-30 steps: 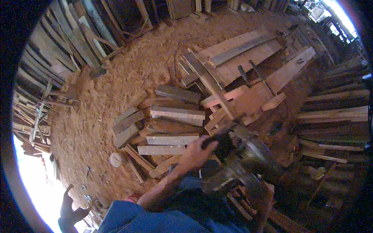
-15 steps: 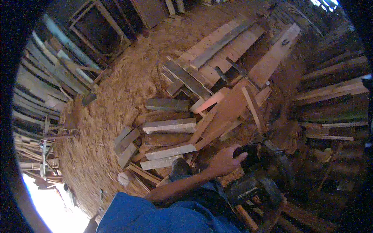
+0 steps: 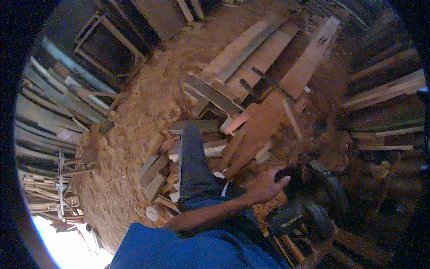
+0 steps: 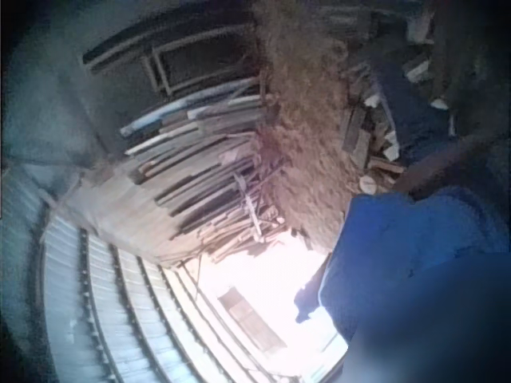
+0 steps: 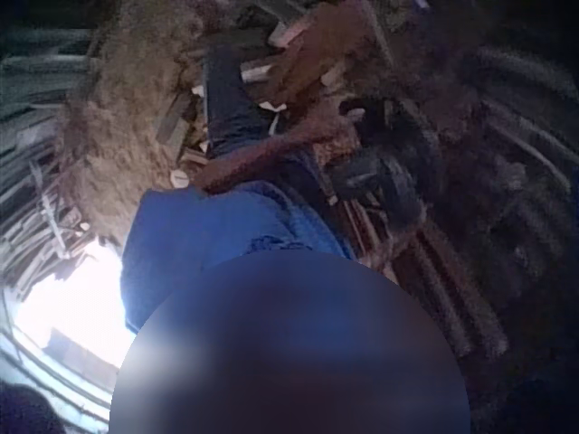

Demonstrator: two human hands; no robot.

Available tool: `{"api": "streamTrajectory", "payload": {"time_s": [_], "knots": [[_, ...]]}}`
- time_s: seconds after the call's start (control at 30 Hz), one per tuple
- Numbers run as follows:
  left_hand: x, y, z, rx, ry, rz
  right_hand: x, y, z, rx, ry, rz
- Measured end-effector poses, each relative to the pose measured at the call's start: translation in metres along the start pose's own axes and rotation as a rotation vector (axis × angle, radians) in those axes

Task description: The person uses a circular saw to cut a wooden plank that is clamped to a workbench. They position the saw, make a cut, then reposition the plank and repeat the cutting process several times.

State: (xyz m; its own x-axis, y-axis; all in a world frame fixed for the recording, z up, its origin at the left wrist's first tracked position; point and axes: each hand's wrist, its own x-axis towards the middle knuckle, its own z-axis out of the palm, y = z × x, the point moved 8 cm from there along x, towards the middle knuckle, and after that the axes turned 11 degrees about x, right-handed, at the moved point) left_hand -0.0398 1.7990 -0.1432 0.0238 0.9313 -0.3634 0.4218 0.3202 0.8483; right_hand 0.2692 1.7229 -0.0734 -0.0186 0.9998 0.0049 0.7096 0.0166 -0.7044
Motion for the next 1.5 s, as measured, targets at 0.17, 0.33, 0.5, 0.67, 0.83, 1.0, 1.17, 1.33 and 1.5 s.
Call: {"api": "streamTrajectory", "payload": {"time_s": [0.17,0.33,0.5,0.67,0.83,1.0,1.17,1.33,1.5], "knots": [[0.004,-0.032,0.008,0.067,-0.083,0.048,-0.029,-0.006,0.015,0.061,0.064,0.056],[0.008,-0.047,0.015,0.139,-0.29,0.293,-0.063,-0.034,0.034,0.098,0.161,0.149],[0.005,-0.058,0.018,-0.021,-0.484,0.355,-0.107,-0.065,0.031,0.054,0.12,0.241],[0.075,-0.163,-0.062,0.336,0.021,0.284,-0.148,-0.128,0.027,-0.851,0.107,-0.214],[0.142,-0.245,-0.09,0.773,0.183,0.023,-0.179,-0.163,0.008,-0.421,0.462,0.457],[0.13,-0.242,-0.072,0.785,0.025,0.051,-0.212,-0.286,0.01,-0.405,0.765,0.722],[0.111,-0.245,-0.078,0.813,-0.11,0.096,-0.227,-0.399,0.028,-0.159,0.943,0.956],[0.109,-0.244,-0.065,0.867,-0.189,0.13,-0.209,-0.499,0.067,-0.282,1.07,0.754],[0.12,-0.239,-0.051,0.914,-0.257,0.147,-0.181,-0.508,0.074,-0.4,1.089,0.884]]}}
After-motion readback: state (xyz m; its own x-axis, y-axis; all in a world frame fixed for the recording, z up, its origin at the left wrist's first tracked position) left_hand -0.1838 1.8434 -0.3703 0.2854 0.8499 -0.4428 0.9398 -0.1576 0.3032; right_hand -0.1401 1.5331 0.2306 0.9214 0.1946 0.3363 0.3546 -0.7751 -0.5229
